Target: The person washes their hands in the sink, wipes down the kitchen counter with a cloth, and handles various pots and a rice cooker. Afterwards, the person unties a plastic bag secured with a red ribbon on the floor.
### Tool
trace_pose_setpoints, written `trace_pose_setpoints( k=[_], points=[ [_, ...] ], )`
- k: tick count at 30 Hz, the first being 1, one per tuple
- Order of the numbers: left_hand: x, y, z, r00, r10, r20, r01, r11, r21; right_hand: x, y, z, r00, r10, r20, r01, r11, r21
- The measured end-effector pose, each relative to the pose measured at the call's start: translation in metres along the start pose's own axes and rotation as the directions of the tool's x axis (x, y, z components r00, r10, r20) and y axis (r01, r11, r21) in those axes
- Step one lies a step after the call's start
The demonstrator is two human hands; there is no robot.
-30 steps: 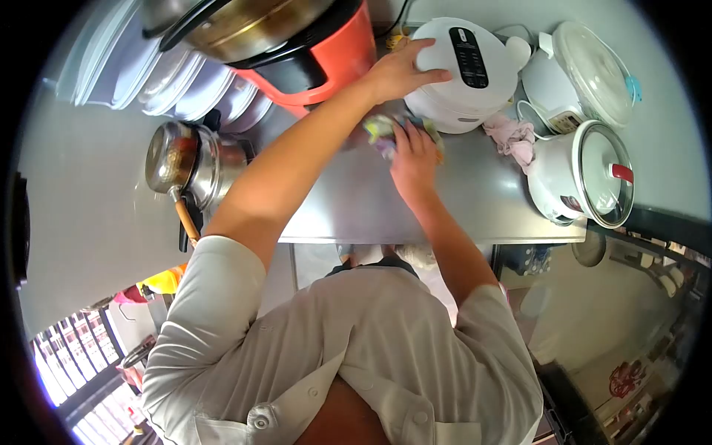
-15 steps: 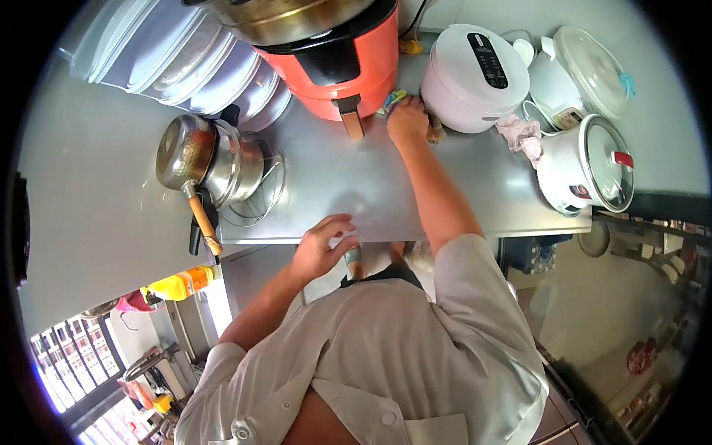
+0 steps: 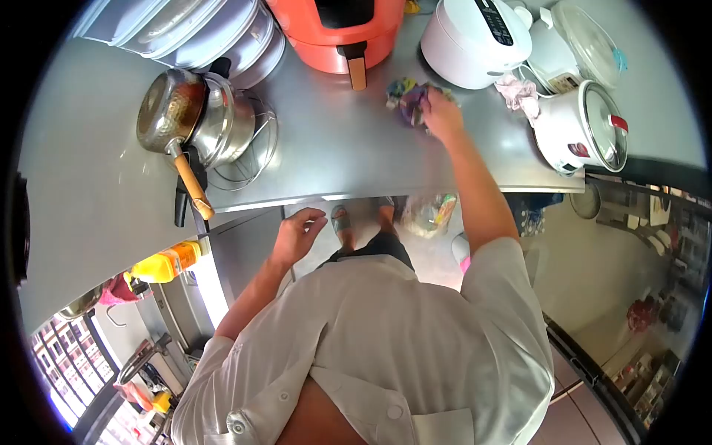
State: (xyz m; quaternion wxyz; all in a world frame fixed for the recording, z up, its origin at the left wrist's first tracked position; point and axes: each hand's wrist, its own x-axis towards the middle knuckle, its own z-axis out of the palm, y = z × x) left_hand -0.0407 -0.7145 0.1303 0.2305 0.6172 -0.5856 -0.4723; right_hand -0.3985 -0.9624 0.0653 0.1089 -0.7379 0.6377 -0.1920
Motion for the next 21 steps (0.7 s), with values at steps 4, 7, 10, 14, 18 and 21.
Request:
trace_pose_setpoints(
  k=[4,7,10,14,18,21],
  points=[
    [0.011,-0.05,0.03,0.894,-0.255,0.368,0.419,0.765,-0.488,-0.093,-0.027,0.012,0.993,-0.04,-0.108,0.051,0.993,0.106],
    [0.028,-0.052,0.065,0.68,-0.182,0.71,0.706,0.424,-0.567,-0.119,-0.079,-0.009,0.946,-0.273,-0.175,0.293,0.951,0.095],
    [0.051,-0.069,0.121,0.553,-0.079,0.83,0.826,0.185,-0.533,-0.118,-0.084,-0.016,0.929,-0.356,-0.105,0.36,0.933,0.022],
    [0.07,-0.051,0.155,0.564,0.032,0.825,0.822,0.077,-0.564,-0.105,-0.062,-0.031,0.993,-0.098,0.067,0.083,0.976,0.203],
    [0.087,-0.027,0.168,0.668,0.084,0.739,0.737,0.057,-0.673,-0.08,0.007,-0.067,0.975,0.222,-0.027,-0.181,0.854,0.487],
    [0.094,-0.02,0.182,0.674,0.004,0.738,0.738,0.031,-0.674,-0.086,0.094,-0.085,0.957,0.262,-0.123,-0.124,0.755,0.644]
  ],
)
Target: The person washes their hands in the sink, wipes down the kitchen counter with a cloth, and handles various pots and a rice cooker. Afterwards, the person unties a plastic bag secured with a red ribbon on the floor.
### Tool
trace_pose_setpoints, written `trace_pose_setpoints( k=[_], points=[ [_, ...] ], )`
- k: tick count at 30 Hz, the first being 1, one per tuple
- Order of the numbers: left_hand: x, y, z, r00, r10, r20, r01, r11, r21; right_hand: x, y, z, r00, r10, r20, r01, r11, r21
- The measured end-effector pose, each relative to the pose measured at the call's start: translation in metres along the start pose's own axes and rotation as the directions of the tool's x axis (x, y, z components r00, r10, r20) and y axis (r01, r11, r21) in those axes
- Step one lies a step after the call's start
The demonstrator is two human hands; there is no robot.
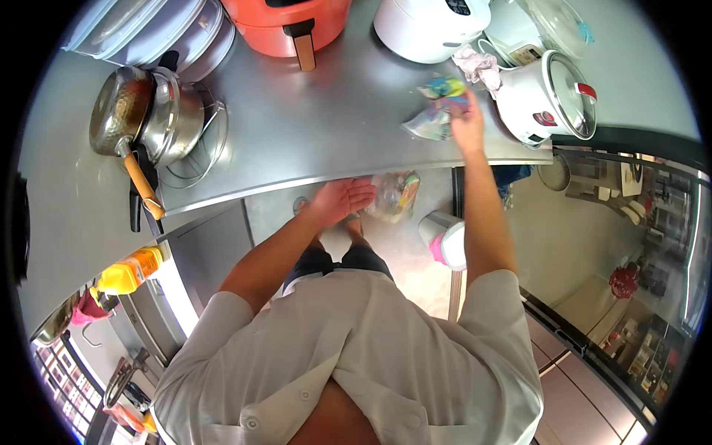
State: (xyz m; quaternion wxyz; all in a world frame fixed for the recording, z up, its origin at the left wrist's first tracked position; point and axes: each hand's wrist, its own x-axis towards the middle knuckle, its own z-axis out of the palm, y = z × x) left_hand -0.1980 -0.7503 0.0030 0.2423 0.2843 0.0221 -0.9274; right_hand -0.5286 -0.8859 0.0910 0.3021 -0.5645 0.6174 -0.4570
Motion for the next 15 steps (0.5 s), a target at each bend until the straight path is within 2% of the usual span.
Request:
trace_pose_setpoints(
  k=[1,2,3,4,6,10,14,15],
  points=[
    [0.004,-0.003,0.0,1.0,0.02,-0.01,-0.02,1.0,-0.021,-0.006,0.006,-0.015,0.998,0.052,-0.024,-0.051,0.998,0.025],
    [0.009,-0.006,0.0,0.999,0.04,-0.018,-0.041,0.998,-0.041,-0.017,-0.006,-0.023,0.982,0.156,-0.11,-0.172,0.974,-0.149],
    [0.012,-0.008,0.001,0.998,0.063,-0.024,-0.064,0.996,-0.059,-0.028,0.018,-0.03,0.987,-0.024,-0.16,-0.052,0.89,-0.453],
    [0.016,-0.01,0.001,0.998,0.055,-0.026,-0.057,0.996,-0.071,-0.039,0.048,-0.037,0.965,-0.213,-0.15,0.044,0.699,-0.714],
    [0.02,-0.011,0.001,0.998,0.048,-0.033,-0.051,0.994,-0.098,-0.066,0.054,-0.016,0.929,-0.232,-0.289,-0.055,0.685,-0.726],
    [0.02,-0.018,0.008,0.995,0.088,-0.051,-0.095,0.979,-0.178,-0.088,0.031,0.044,0.934,-0.321,-0.158,0.107,0.673,-0.732],
    [0.025,-0.021,0.009,0.994,0.105,-0.042,-0.111,0.968,-0.225,-0.101,-0.029,0.128,0.941,-0.338,-0.002,0.253,0.709,-0.658],
    [0.025,-0.02,0.013,0.993,0.117,-0.033,-0.121,0.967,-0.225,-0.094,-0.03,0.13,0.94,-0.338,0.054,0.304,0.755,-0.581]
  ],
)
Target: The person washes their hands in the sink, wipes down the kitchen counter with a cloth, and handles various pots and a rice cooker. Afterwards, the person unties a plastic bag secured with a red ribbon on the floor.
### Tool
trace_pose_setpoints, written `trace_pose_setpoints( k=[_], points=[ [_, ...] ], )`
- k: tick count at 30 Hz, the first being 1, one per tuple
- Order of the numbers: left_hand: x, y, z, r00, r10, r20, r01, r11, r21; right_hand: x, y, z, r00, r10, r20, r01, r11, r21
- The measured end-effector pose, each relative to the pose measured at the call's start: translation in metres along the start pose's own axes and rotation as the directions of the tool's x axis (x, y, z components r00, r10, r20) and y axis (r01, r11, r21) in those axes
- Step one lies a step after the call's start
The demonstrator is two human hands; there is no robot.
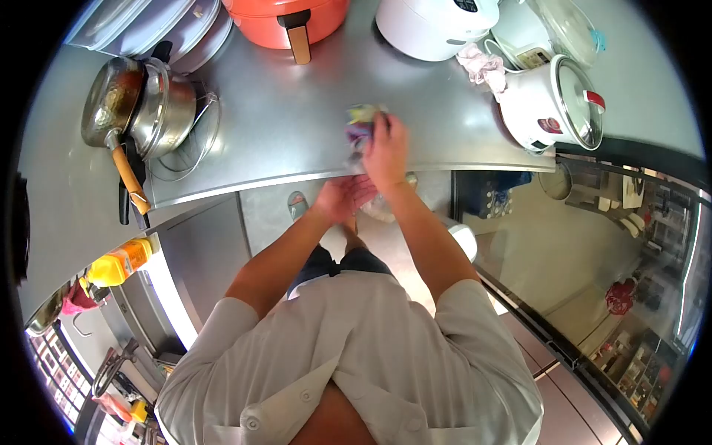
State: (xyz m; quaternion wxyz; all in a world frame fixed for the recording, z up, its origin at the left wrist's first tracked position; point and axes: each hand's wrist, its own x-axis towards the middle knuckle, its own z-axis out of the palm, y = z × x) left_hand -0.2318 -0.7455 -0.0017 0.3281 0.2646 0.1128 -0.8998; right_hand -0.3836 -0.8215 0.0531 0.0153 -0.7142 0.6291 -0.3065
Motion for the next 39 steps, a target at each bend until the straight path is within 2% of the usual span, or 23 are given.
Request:
trace_pose_setpoints(
  k=[2,4,6,7,9,10,11,12,14,17,18,21,23,26,29,33,34,37,39],
  points=[
    [0.001,-0.002,-0.002,0.999,0.003,-0.051,-0.002,1.0,0.018,0.015,0.006,0.003,0.995,-0.063,0.081,0.047,0.981,0.189],
    [-0.001,0.001,-0.004,0.998,0.007,-0.067,-0.004,0.999,0.036,0.049,0.05,-0.017,0.997,0.083,-0.007,-0.082,0.993,0.089],
    [-0.017,0.006,0.004,0.992,0.018,-0.123,-0.015,0.999,0.031,0.088,0.114,-0.036,0.948,0.218,-0.232,-0.22,0.975,0.018],
    [-0.023,0.011,0.005,0.988,0.031,-0.154,-0.027,0.999,0.03,0.102,0.151,-0.042,0.939,0.162,-0.304,-0.197,0.977,-0.087],
    [-0.033,0.015,-0.005,0.984,0.083,-0.161,-0.074,0.996,0.058,0.112,0.19,-0.034,0.914,0.29,-0.285,-0.356,0.909,-0.217],
    [-0.037,0.02,-0.012,0.98,0.112,-0.166,-0.101,0.992,0.077,0.112,0.192,-0.029,0.946,0.227,-0.231,-0.298,0.89,-0.346],
    [-0.041,0.023,-0.019,0.97,0.144,-0.193,-0.14,0.99,0.034,0.11,0.19,-0.02,0.972,0.165,-0.164,-0.224,0.856,-0.465],
    [-0.047,0.025,-0.027,0.958,0.179,-0.225,-0.186,0.982,-0.011,0.108,0.187,-0.008,0.968,0.198,-0.153,-0.246,0.864,-0.439],
    [-0.056,0.035,-0.045,0.925,0.257,-0.282,-0.29,0.954,-0.082,0.1,0.155,0.006,0.991,0.094,-0.092,-0.117,0.947,-0.299],
    [-0.073,0.053,-0.066,0.88,0.327,-0.343,-0.374,0.924,-0.078,0.079,0.087,0.023,0.997,-0.077,-0.024,0.072,0.983,-0.168],
    [-0.077,0.06,-0.07,0.873,0.351,-0.34,-0.401,0.912,-0.088,0.072,0.058,0.026,0.993,-0.12,-0.006,0.118,0.985,-0.125],
    [-0.091,0.077,-0.072,0.922,0.325,-0.213,-0.334,0.943,-0.009,0.051,-0.024,0.039,0.969,-0.23,0.088,0.226,0.972,0.059],
    [-0.093,0.079,-0.072,0.937,0.288,-0.198,-0.29,0.957,0.018,0.039,-0.05,0.047,0.948,-0.276,0.157,0.246,0.951,0.187],
    [-0.092,0.082,-0.079,0.934,0.334,-0.129,-0.336,0.942,0.0,0.038,-0.069,0.057,0.915,-0.329,0.235,0.228,0.9,0.372],
    [-0.086,0.08,-0.075,0.891,0.435,-0.13,-0.447,0.89,-0.09,0.061,-0.048,0.035,0.932,-0.358,0.061,0.32,0.89,0.325],
    [-0.095,0.075,-0.078,0.803,0.556,-0.215,-0.595,0.771,-0.227,0.083,0.022,0.025,0.982,-0.188,-0.004,0.188,0.982,0.029],
    [-0.096,0.075,-0.079,0.776,0.557,-0.297,-0.629,0.72,-0.293,0.083,0.022,0.027,0.988,-0.152,-0.02,0.151,0.987,-0.048],
    [-0.096,0.075,-0.08,0.726,0.617,-0.304,-0.687,0.635,-0.353,0.063,-0.001,0.056,0.97,-0.237,0.057,0.242,0.964,-0.114],
    [-0.091,0.069,-0.078,0.723,0.629,-0.287,-0.69,0.629,-0.359,0.048,-0.047,0.07,0.934,-0.345,0.089,0.348,0.937,-0.016]
  ],
)
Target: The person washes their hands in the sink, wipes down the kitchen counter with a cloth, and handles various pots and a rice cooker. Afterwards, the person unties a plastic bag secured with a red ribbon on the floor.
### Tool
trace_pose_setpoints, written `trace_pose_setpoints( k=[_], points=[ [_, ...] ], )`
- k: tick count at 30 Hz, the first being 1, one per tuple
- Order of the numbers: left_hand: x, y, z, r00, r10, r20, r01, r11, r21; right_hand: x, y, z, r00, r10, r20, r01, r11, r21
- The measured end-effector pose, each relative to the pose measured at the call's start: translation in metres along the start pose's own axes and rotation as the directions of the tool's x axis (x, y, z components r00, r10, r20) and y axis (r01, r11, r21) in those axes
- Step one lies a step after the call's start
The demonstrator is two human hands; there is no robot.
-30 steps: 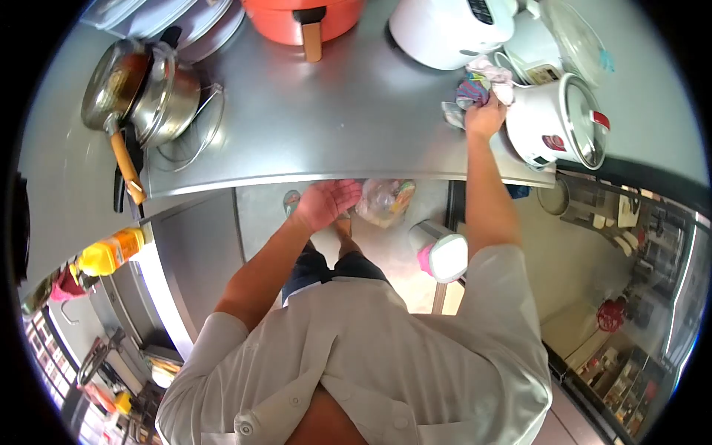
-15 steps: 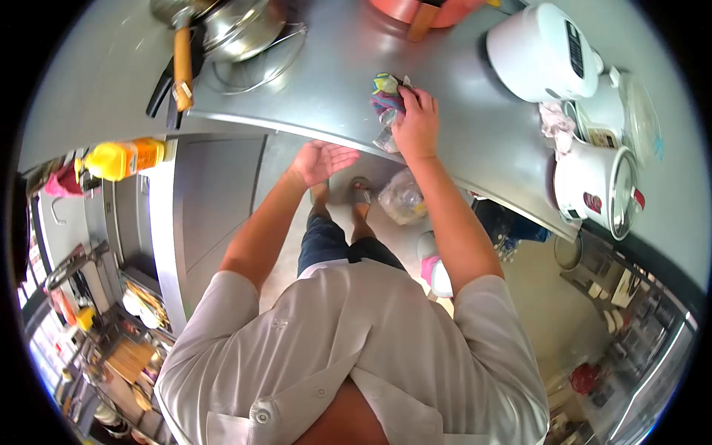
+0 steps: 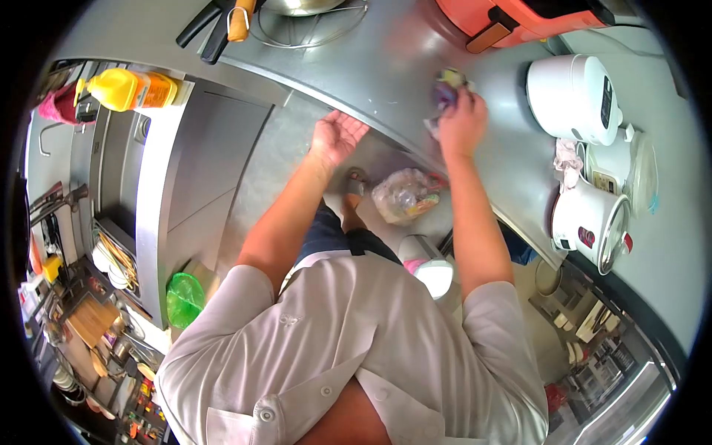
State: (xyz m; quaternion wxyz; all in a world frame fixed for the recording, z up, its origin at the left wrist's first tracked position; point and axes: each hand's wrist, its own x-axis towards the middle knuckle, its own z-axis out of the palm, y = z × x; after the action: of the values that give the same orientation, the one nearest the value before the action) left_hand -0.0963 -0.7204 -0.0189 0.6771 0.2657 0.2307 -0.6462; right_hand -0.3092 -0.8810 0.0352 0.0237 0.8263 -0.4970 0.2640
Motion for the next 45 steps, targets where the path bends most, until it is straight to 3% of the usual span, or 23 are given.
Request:
trace_pose_setpoints(
  k=[5,11,15,19,22,23,25,28,31,33,34,36,37,38,40,41,43,45],
  points=[
    [0.023,0.005,-0.021,0.971,-0.119,0.206,0.115,0.993,0.03,-0.003,-0.096,0.015,0.981,-0.187,0.04,0.178,0.97,0.168],
    [0.024,0.015,-0.022,0.935,-0.159,0.316,0.156,0.987,0.037,-0.01,-0.126,0.023,0.956,-0.289,0.047,0.264,0.922,0.284],
    [0.023,0.016,-0.026,0.929,-0.201,0.312,0.223,0.974,-0.037,-0.015,-0.143,0.015,0.94,-0.335,0.063,0.295,0.894,0.337],
    [0.022,0.015,-0.023,0.959,-0.159,0.234,0.159,0.987,0.019,-0.025,-0.153,0.008,0.92,-0.38,0.094,0.31,0.855,0.415],
    [0.028,0.016,-0.032,0.978,-0.098,0.186,0.08,0.992,0.098,-0.023,-0.15,0.0,0.937,-0.308,0.162,0.152,0.781,0.606],
    [0.029,0.015,-0.029,0.972,-0.125,0.197,0.129,0.992,-0.011,-0.017,-0.143,0.0,0.964,-0.203,0.175,0.044,0.764,0.643],
    [0.021,0.017,-0.024,0.959,-0.148,0.24,0.158,0.987,-0.024,0.0,-0.123,0.0,0.977,0.013,0.215,-0.165,0.688,0.707],
    [0.015,0.017,-0.021,0.959,-0.148,0.241,0.151,0.989,0.005,0.038,-0.118,-0.034,0.922,0.216,0.321,-0.373,0.718,0.588],
    [0.013,0.017,-0.017,0.971,-0.145,0.188,0.137,0.989,0.054,0.039,-0.08,0.005,0.95,0.177,0.259,-0.253,0.919,0.301],
    [0.018,0.019,-0.02,0.972,-0.153,0.178,0.14,0.987,0.085,0.023,-0.1,0.012,0.963,-0.163,0.215,0.121,0.973,0.196],
    [0.034,0.019,-0.041,0.905,-0.19,0.382,0.206,0.979,-0.001,0.009,-0.116,0.02,0.963,-0.225,0.15,0.184,0.952,0.243],
    [0.07,0.016,-0.08,0.646,-0.215,0.732,0.418,0.903,-0.104,-0.012,-0.157,0.008,0.94,-0.312,0.138,0.228,0.875,0.426],
    [0.048,0.016,-0.055,0.89,-0.183,0.418,0.196,0.981,0.014,-0.02,-0.169,0.003,0.94,-0.281,0.195,0.169,0.877,0.449],
    [0.018,0.012,-0.027,0.995,-0.032,0.091,0.01,0.973,0.231,-0.023,-0.172,-0.001,0.936,-0.299,0.184,0.172,0.847,0.502],
    [0.022,0.008,-0.044,0.968,-0.039,0.247,0.009,0.992,0.124,-0.023,-0.165,-0.01,0.898,-0.388,0.207,0.174,0.746,0.642],
    [0.024,0.003,-0.046,0.932,0.071,0.354,-0.227,0.878,0.421,-0.021,-0.159,-0.024,0.879,-0.431,0.201,0.19,0.706,0.682],
    [0.021,0.0,-0.041,0.921,0.075,0.383,-0.303,0.754,0.582,-0.023,-0.143,-0.055,0.861,-0.475,0.179,0.227,0.676,0.701],
    [0.013,0.004,-0.033,0.985,-0.12,0.121,0.054,0.893,0.447,-0.025,-0.11,-0.082,0.935,-0.327,0.136,0.168,0.748,0.642]
  ],
)
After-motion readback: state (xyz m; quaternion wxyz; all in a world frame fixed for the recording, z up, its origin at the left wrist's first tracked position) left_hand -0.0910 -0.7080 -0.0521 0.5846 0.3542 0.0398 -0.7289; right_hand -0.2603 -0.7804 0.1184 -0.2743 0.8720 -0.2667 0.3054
